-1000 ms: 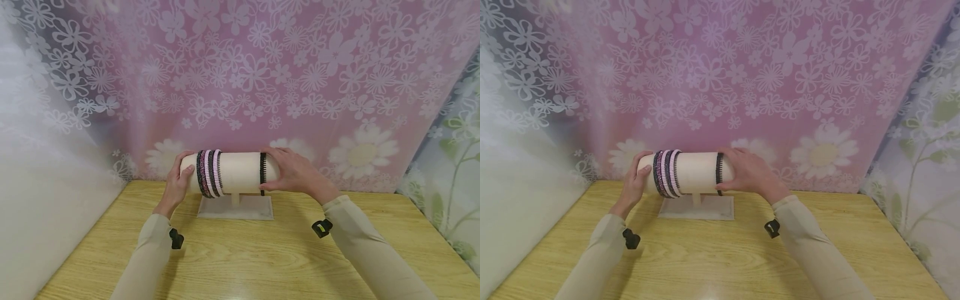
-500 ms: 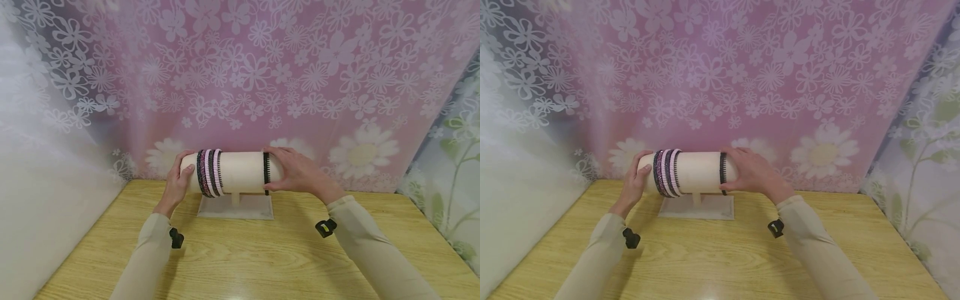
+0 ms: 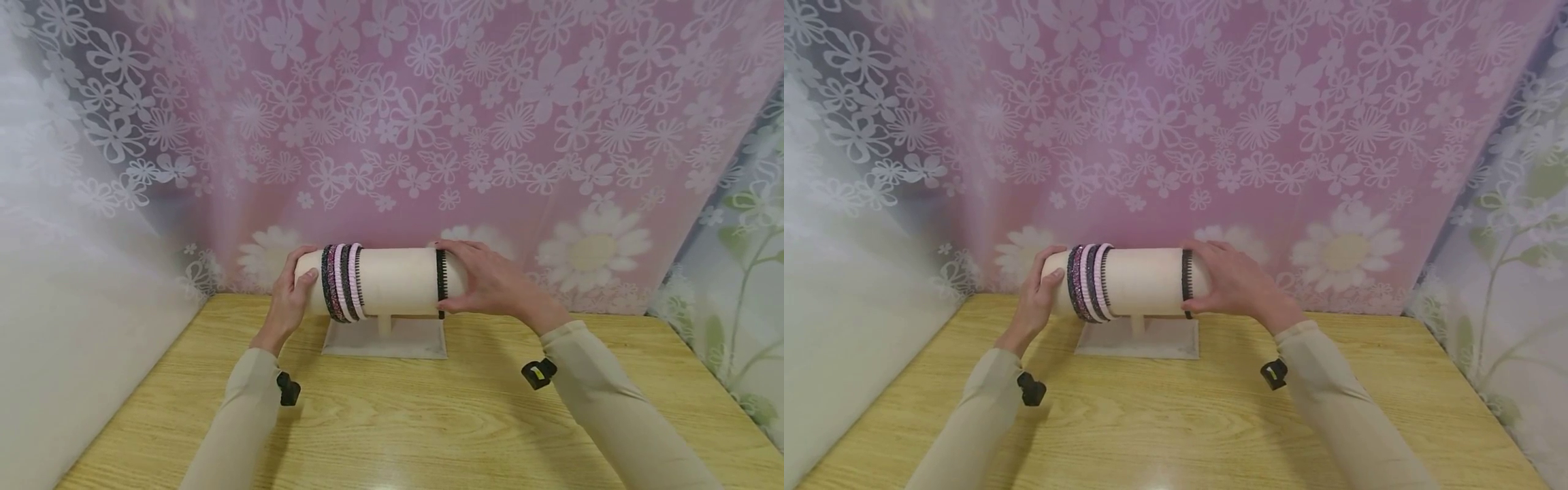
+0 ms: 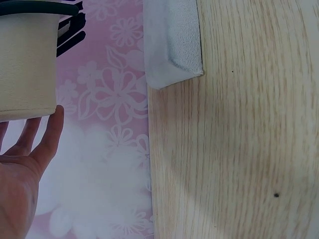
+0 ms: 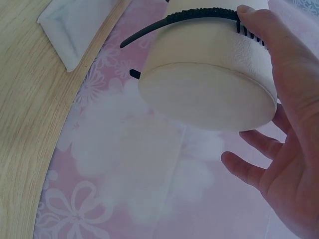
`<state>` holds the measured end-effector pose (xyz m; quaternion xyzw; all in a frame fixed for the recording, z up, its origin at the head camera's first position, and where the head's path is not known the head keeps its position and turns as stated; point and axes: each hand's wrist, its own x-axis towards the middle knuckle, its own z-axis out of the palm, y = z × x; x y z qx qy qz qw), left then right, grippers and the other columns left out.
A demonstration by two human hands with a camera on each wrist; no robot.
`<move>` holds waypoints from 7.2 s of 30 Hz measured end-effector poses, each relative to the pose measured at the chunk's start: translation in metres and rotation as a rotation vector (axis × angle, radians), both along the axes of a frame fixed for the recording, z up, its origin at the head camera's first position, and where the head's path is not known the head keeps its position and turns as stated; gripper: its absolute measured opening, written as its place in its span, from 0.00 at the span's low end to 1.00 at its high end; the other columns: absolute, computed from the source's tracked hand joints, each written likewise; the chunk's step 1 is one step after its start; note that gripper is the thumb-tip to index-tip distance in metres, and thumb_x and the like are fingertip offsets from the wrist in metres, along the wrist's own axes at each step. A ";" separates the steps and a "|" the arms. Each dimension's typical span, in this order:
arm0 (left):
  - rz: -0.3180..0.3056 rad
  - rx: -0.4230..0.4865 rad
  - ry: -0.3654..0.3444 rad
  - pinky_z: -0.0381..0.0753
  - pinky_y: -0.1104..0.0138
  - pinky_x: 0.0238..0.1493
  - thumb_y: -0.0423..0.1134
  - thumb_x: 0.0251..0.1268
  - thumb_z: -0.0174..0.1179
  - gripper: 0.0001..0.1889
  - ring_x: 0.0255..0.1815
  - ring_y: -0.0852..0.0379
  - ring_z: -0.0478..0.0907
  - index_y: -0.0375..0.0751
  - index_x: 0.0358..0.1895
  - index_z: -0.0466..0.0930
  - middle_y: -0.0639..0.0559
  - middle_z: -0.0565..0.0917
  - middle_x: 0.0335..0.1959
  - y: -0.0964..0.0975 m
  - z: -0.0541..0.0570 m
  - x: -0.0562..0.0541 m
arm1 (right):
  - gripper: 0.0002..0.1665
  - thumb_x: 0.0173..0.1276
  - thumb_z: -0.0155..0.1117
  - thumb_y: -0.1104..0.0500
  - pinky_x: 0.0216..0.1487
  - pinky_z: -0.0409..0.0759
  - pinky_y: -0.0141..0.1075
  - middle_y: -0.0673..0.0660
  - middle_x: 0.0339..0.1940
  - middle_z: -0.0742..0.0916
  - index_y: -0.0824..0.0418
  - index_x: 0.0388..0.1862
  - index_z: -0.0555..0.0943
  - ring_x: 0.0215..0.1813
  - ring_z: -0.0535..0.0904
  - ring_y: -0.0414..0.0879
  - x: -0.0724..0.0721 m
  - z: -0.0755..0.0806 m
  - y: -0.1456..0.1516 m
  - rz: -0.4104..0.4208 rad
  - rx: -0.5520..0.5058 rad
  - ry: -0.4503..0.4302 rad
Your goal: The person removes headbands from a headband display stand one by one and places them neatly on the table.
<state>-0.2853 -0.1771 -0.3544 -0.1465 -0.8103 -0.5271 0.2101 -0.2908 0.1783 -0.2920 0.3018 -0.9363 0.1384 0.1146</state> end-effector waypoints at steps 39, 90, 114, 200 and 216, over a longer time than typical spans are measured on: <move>-0.004 0.006 -0.001 0.83 0.58 0.29 0.44 0.76 0.49 0.25 0.37 0.42 0.79 0.44 0.73 0.67 0.30 0.77 0.60 -0.001 -0.001 0.000 | 0.60 0.52 0.81 0.44 0.65 0.78 0.56 0.63 0.70 0.78 0.58 0.79 0.61 0.67 0.77 0.58 0.004 -0.003 0.018 0.010 -0.024 -0.036; -0.007 0.019 0.010 0.83 0.51 0.31 0.43 0.77 0.49 0.25 0.34 0.50 0.77 0.44 0.73 0.67 0.31 0.78 0.58 -0.001 -0.004 -0.003 | 0.34 0.64 0.74 0.66 0.41 0.88 0.33 0.64 0.47 0.89 0.61 0.70 0.77 0.41 0.90 0.55 0.036 -0.050 0.030 0.025 -0.608 -0.042; -0.014 0.021 -0.005 0.83 0.52 0.31 0.44 0.78 0.49 0.25 0.37 0.34 0.80 0.45 0.74 0.66 0.31 0.78 0.58 -0.001 -0.003 0.000 | 0.32 0.64 0.75 0.65 0.40 0.85 0.27 0.61 0.42 0.88 0.59 0.68 0.79 0.42 0.89 0.49 0.041 -0.048 0.037 -0.065 -0.621 -0.023; -0.007 0.022 -0.008 0.83 0.59 0.31 0.44 0.77 0.49 0.25 0.35 0.50 0.78 0.46 0.74 0.67 0.32 0.78 0.59 -0.002 -0.003 -0.001 | 0.26 0.44 0.81 0.73 0.28 0.75 0.16 0.49 0.25 0.88 0.62 0.45 0.89 0.28 0.77 0.23 0.090 -0.132 0.192 -0.239 -0.239 0.212; -0.012 0.044 -0.012 0.83 0.59 0.32 0.44 0.77 0.49 0.25 0.40 0.43 0.80 0.46 0.74 0.67 0.34 0.77 0.64 -0.003 -0.005 -0.004 | 0.23 0.42 0.82 0.70 0.24 0.75 0.22 0.48 0.25 0.88 0.60 0.41 0.90 0.25 0.77 0.24 0.086 -0.139 0.223 -0.264 -0.094 0.209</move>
